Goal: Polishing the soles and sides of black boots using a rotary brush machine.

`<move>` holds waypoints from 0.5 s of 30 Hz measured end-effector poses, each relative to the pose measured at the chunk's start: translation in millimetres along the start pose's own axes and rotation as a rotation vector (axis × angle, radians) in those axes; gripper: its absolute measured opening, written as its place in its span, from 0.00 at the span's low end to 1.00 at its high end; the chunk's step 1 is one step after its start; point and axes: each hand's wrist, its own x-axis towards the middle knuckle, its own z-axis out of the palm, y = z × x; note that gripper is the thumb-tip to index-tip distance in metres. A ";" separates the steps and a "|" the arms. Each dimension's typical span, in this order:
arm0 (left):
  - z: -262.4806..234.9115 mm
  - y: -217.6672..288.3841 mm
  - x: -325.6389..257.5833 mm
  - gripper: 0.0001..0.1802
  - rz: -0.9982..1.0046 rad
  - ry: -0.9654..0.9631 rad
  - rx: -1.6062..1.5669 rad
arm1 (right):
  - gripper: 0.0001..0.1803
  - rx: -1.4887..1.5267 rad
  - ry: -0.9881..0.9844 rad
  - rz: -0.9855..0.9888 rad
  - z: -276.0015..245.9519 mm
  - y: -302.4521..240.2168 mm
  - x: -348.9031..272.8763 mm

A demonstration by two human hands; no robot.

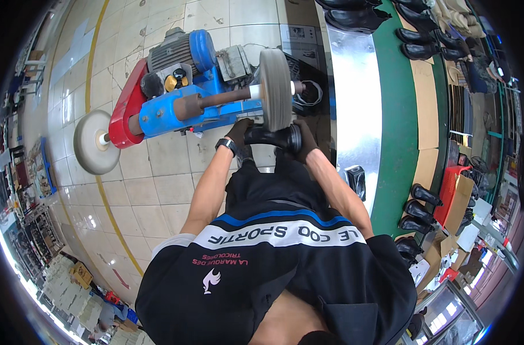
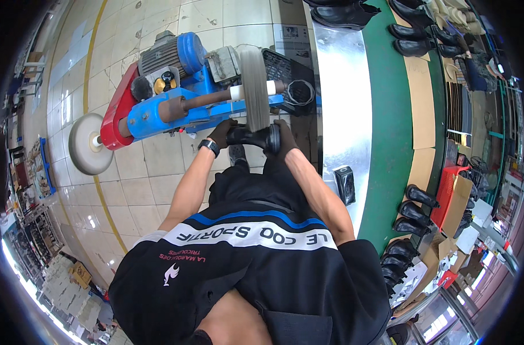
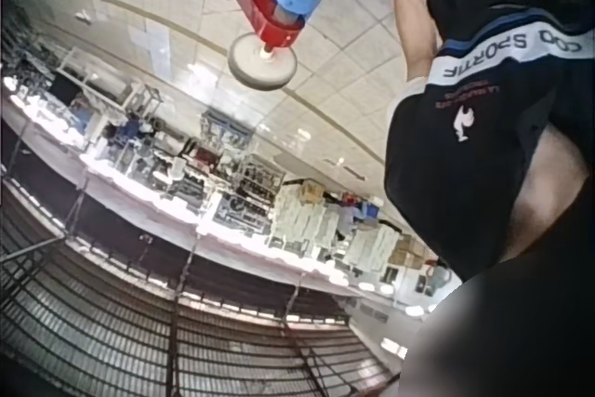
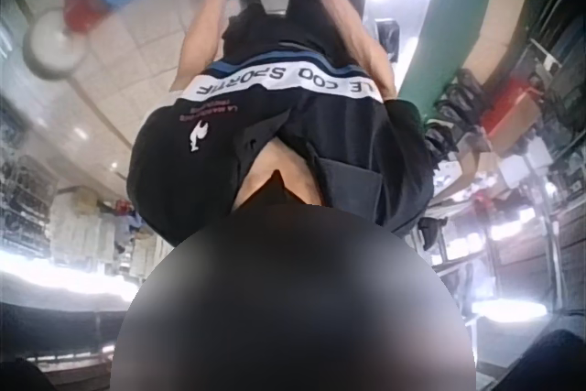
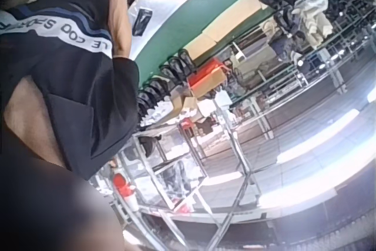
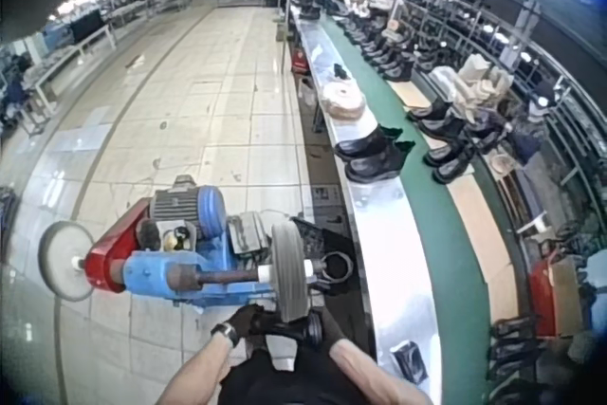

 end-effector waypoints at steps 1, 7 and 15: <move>1.7 -1.2 -5.3 0.25 0.410 0.064 0.860 | 0.21 0.041 0.055 0.036 -6.7 3.8 13.8; 13.2 6.4 -26.3 0.37 0.523 0.175 1.847 | 0.20 0.233 0.173 0.346 -8.5 -7.1 44.4; 17.0 18.9 -21.0 0.22 0.292 0.242 1.948 | 0.31 -0.265 -0.048 0.204 -27.2 -16.2 104.8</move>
